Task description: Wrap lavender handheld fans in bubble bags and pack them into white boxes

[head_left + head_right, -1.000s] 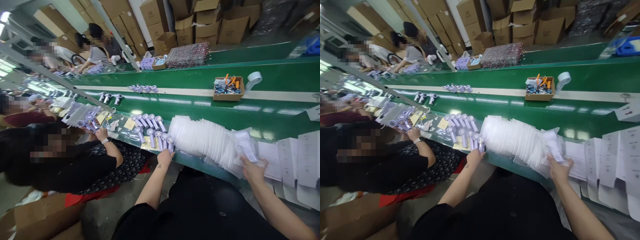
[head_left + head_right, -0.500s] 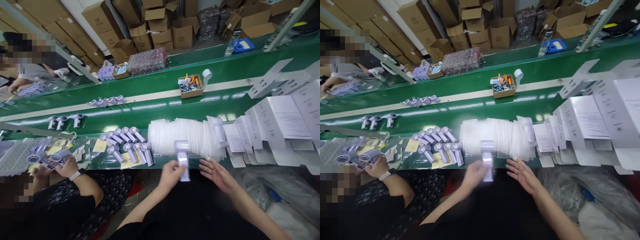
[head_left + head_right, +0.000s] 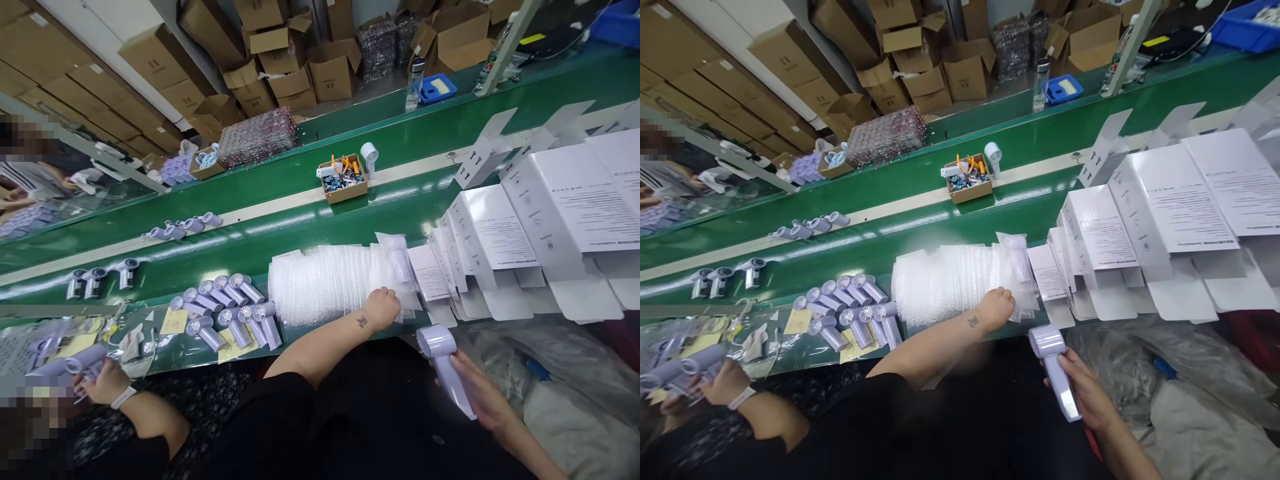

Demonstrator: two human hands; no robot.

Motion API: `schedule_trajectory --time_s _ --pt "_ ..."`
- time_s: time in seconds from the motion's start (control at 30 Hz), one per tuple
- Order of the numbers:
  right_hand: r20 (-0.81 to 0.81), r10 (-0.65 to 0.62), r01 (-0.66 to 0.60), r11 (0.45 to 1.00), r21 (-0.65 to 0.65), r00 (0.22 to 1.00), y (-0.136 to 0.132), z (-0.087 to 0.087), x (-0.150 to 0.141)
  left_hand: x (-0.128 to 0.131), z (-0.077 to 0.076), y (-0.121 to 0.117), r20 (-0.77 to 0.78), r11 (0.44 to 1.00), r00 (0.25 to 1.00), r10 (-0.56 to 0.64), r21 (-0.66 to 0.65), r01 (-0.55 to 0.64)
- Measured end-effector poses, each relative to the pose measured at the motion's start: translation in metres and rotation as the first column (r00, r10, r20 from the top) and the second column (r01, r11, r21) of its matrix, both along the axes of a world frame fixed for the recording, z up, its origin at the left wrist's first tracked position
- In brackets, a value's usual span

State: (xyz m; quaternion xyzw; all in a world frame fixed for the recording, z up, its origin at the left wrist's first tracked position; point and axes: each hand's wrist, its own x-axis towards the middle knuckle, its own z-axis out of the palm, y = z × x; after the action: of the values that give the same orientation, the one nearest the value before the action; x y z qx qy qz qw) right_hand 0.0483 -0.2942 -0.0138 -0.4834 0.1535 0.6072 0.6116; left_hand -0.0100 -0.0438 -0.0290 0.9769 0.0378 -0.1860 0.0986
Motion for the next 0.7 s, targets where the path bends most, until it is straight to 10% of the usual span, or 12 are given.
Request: schedule_trajectory --time_s 0.27,0.5,0.7 --pt "0.041 0.286 -0.287 0.919 0.27 0.957 0.058 0.014 0.027 -0.014 0.039 0.019 0.001 0.921 0.93 0.368 -0.136 -0.365" --pt "0.11 0.356 -0.372 0.908 0.193 0.928 0.098 0.028 0.016 -0.045 0.064 0.009 -0.003 0.492 0.636 0.771 -0.631 -0.6" --pt "0.154 0.278 -0.279 0.96 -0.014 0.948 0.094 0.039 0.001 -0.095 0.065 -0.004 0.498 0.851 0.711 0.497 -0.44 -0.287"
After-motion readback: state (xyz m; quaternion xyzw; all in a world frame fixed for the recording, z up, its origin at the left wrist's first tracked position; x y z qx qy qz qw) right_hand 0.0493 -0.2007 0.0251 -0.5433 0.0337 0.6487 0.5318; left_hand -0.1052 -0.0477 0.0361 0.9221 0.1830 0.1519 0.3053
